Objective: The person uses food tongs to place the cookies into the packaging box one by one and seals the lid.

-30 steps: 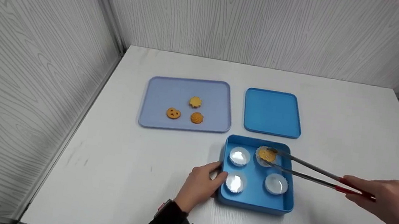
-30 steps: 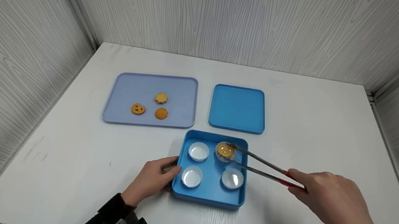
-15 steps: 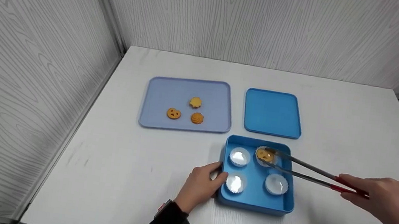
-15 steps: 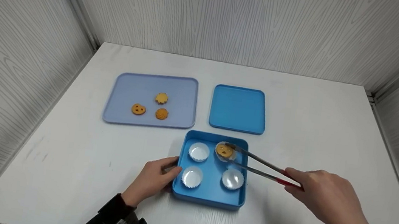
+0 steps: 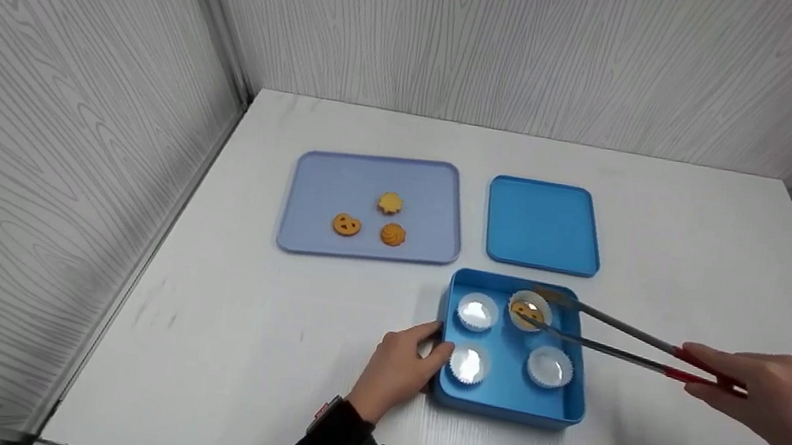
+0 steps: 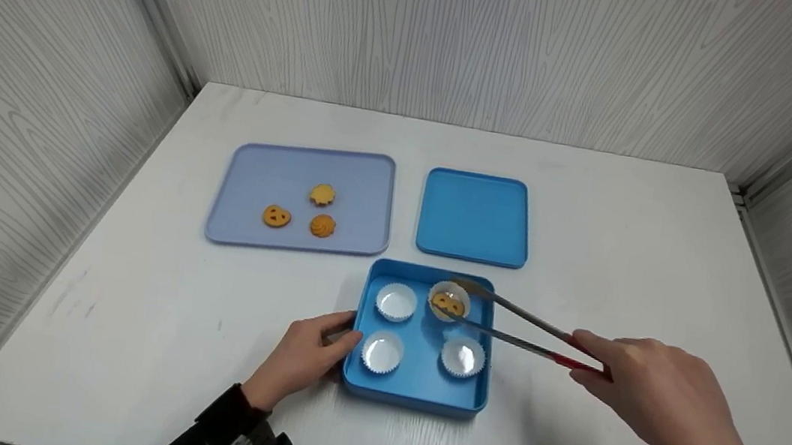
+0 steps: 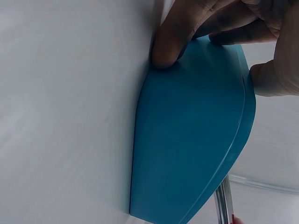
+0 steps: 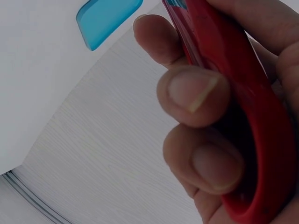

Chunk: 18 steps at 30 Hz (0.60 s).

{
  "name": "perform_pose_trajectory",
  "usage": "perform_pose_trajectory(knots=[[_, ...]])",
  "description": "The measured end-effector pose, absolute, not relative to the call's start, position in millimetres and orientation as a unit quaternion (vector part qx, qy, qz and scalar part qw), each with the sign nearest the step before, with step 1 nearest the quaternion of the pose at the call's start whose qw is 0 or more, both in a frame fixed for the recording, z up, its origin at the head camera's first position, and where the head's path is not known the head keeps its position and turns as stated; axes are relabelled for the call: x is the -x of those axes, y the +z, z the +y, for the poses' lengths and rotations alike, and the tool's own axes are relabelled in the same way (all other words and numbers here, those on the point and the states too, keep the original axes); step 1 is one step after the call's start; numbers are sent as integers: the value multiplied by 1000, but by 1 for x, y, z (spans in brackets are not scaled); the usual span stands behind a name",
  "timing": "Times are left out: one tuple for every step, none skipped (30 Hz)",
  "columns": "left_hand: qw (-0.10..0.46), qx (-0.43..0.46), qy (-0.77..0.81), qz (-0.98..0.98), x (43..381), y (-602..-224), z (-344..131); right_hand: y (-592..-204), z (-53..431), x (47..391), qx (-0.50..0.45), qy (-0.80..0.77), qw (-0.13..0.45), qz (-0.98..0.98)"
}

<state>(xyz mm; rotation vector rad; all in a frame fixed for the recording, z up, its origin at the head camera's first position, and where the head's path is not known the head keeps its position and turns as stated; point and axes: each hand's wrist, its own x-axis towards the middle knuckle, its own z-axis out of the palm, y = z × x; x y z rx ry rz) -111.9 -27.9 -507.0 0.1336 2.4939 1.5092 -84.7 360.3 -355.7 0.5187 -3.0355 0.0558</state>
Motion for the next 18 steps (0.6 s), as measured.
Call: perform_pose_trajectory(knots=[[111, -45, 515, 849, 112, -507, -28, -356, 360, 85, -174, 19, 43, -984], [111, -44, 515, 849, 111, -507, -28, -357, 360, 85, -177, 21, 52, -983], [110, -43, 517, 848, 111, -507, -28, -357, 359, 85, -182, 24, 62, -981], [111, -43, 517, 847, 111, -507, -28, -356, 359, 86, -186, 25, 68, -980], [109, -44, 518, 847, 111, -507, -28, -356, 358, 87, -190, 24, 69, -979], [109, -44, 518, 847, 111, -506, -28, -356, 357, 89, -195, 24, 71, -978], [108, -45, 519, 847, 111, -506, -28, -356, 356, 90, -200, 25, 72, -977], [108, -45, 519, 846, 111, -506, -28, -356, 355, 91, -204, 25, 72, -976], [109, -45, 519, 846, 111, -507, -28, -356, 354, 93, -208, 26, 72, -975], [109, -46, 520, 846, 111, -506, -28, -355, 353, 94, -211, 26, 72, -975], [110, -45, 521, 845, 112, -506, -28, -355, 352, 94, -214, 27, 74, -974], [113, -43, 521, 845, 112, -506, -27, -354, 351, 95, -216, 29, 76, -973], [116, -41, 520, 845, 112, -506, -27, -354, 349, 96, -219, 31, 79, -972], [116, -40, 519, 846, 112, -506, -27, -354, 348, 97, -221, 33, 84, -971], [118, -39, 518, 846, 112, -506, -27, -353, 346, 97, -223, 35, 89, -970], [119, -38, 517, 847, 112, -506, -27, -352, 345, 98, -225, 39, 94, -969], [120, -36, 516, 847, 112, -505, -27, -352, 343, 99, -226, 42, 99, -968], [119, -37, 515, 848, 112, -506, -27, -351, 341, 100, -229, 45, 104, -967]])
